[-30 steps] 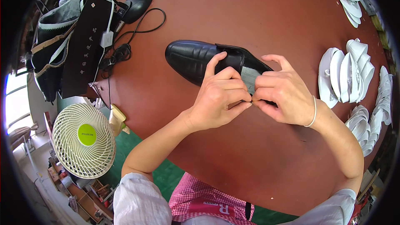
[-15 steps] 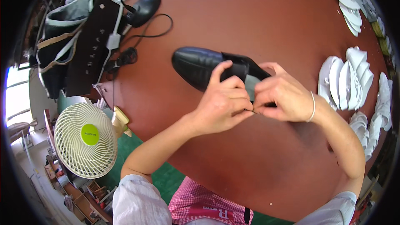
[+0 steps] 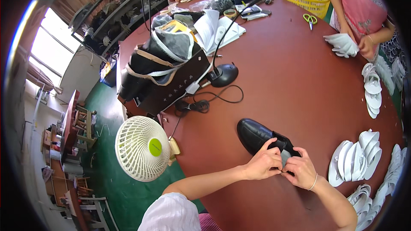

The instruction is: The person applies adhesive to the inner edge of a black leather shoe using a yellow applicator and then presses down the lining with their fingers.

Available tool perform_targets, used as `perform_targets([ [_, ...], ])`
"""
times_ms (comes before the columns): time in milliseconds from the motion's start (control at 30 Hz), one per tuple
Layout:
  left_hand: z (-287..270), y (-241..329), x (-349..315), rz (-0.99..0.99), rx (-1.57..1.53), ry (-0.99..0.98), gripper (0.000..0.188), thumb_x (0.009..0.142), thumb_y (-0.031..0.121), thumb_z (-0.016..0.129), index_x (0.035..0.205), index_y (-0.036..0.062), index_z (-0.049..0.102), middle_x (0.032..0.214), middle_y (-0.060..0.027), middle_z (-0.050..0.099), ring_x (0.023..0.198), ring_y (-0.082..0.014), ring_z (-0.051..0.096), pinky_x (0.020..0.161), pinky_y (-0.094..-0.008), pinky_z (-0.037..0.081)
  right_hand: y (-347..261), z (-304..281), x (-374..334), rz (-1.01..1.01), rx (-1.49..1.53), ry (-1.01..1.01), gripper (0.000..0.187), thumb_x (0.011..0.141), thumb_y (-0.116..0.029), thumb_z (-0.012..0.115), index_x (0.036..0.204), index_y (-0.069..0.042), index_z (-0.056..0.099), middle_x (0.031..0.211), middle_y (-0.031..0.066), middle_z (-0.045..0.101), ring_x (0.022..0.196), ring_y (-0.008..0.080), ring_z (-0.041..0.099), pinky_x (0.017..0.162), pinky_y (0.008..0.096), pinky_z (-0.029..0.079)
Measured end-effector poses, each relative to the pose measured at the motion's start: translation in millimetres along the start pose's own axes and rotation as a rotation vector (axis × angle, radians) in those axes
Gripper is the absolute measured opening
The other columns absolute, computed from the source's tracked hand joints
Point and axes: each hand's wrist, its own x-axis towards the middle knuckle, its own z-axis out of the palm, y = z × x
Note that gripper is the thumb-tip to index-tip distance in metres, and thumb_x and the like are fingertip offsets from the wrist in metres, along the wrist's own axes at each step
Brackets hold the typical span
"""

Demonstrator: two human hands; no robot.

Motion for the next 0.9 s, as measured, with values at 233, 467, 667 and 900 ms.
perform_targets([
  [233,-9.3,-10.5,4.1,0.087,0.075,-0.136,0.017,0.071,0.012,0.073,0.085,0.0096,0.065,0.08,0.0004,0.057,0.087,-0.0179,0.053,0.113,-0.0528,0.019,-7.5,-2.5,1.0,0.065,-0.193,0.072,0.008,0.073,-0.02,0.071,0.075,-0.013,0.067,0.073,0.0004,0.058,0.075,0.0165,0.059,0.094,0.0409,0.035],
  [467,-13.3,-0.9,6.5,0.055,0.311,-0.254,0.016,0.07,0.014,0.072,0.081,0.0092,0.062,0.088,-0.0044,0.053,0.104,-0.0223,0.049,0.11,-0.048,0.027,-15.2,17.0,-4.6,0.06,-0.289,0.156,0.01,0.076,-0.018,0.069,0.073,-0.009,0.064,0.073,0.0048,0.055,0.07,0.0206,0.058,0.091,0.0434,0.036],
  [667,-21.1,-3.4,22.6,0.249,0.323,-0.228,0.026,0.064,0.013,0.074,0.088,0.0088,0.065,0.112,-0.0112,0.053,0.114,-0.0265,0.047,0.11,-0.0487,0.025,-13.5,18.7,-7.9,0.099,-0.335,0.09,0.011,0.076,-0.02,0.068,0.08,-0.01,0.067,0.075,0.0039,0.06,0.075,0.0196,0.059,0.091,0.0476,0.034],
  [900,-4.6,-31.0,47.8,0.36,0.672,-0.694,0.004,0.063,0.017,0.07,0.066,0.0161,0.068,0.074,0.0013,0.065,0.088,-0.0171,0.058,0.098,-0.0384,0.032,-11.3,12.1,-2.1,0.041,-0.381,0.059,0.009,0.074,-0.019,0.069,0.071,-0.012,0.064,0.067,0.0024,0.057,0.068,0.0188,0.058,0.09,0.0454,0.034],
])
